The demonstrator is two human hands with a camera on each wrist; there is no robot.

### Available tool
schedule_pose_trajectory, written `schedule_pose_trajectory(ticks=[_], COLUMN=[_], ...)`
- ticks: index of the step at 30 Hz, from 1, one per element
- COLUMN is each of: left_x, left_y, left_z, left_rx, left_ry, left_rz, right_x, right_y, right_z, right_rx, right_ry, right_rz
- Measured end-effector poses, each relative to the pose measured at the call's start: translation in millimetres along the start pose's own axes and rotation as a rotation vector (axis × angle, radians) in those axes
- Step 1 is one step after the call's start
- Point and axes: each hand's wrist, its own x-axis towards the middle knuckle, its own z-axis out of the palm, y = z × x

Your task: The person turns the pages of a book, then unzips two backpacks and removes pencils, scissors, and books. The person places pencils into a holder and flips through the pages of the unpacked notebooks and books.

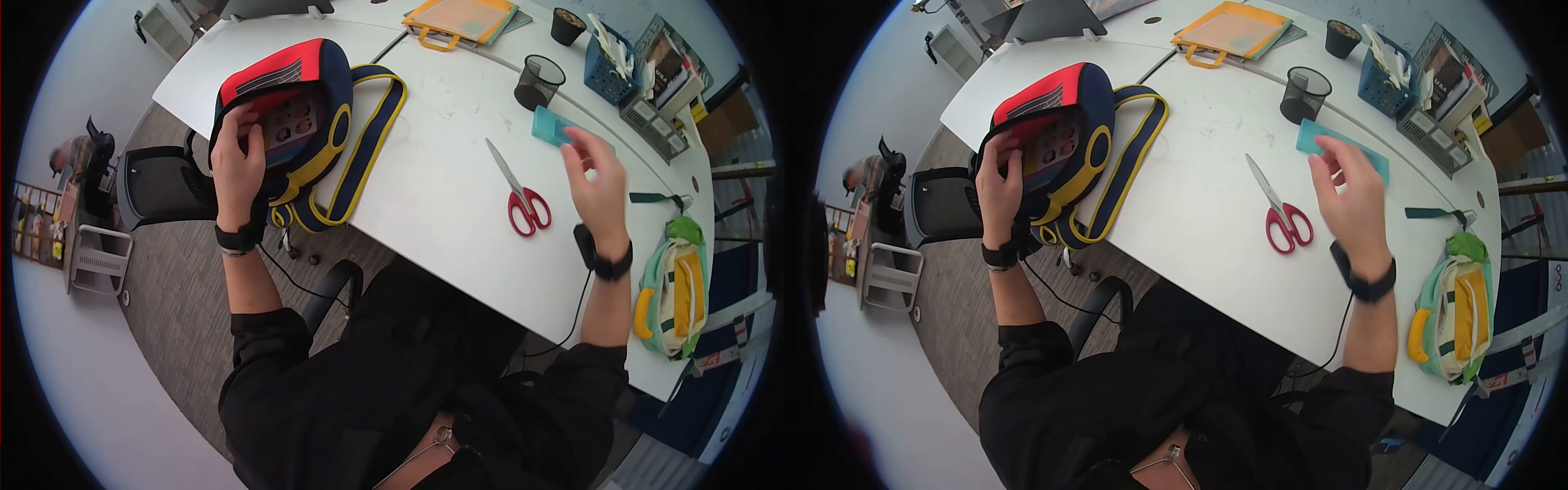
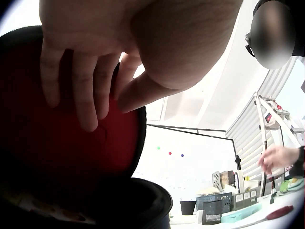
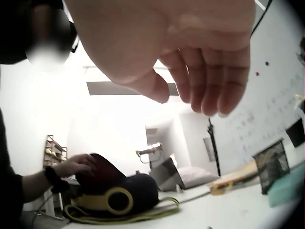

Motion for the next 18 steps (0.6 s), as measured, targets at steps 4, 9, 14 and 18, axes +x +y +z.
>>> schedule_pose_trajectory(ticks=[4,9,14,18], left_x=[-4,-8,-7,-9], left_y=[0,-1,2,0], left_z=[7,13,14,12], left_rx=[-0.017,-0.029,-0.035,-0.029], left_ry=[0.047,0.039,0.021,0.013], left_rz=[-0.027,-0.036,-0.047,-0.035], right_x=[-35,-52,-59,-59], right_y=[-75,-165,-162,-160], right_z=[-47,-61,-59,-61], right_rx=[0.275,0.805,1.098,1.052], right_ry=[0.635,1.019,0.562,0.441], right_rz=[-0.676,-1.033,-1.189,-1.146])
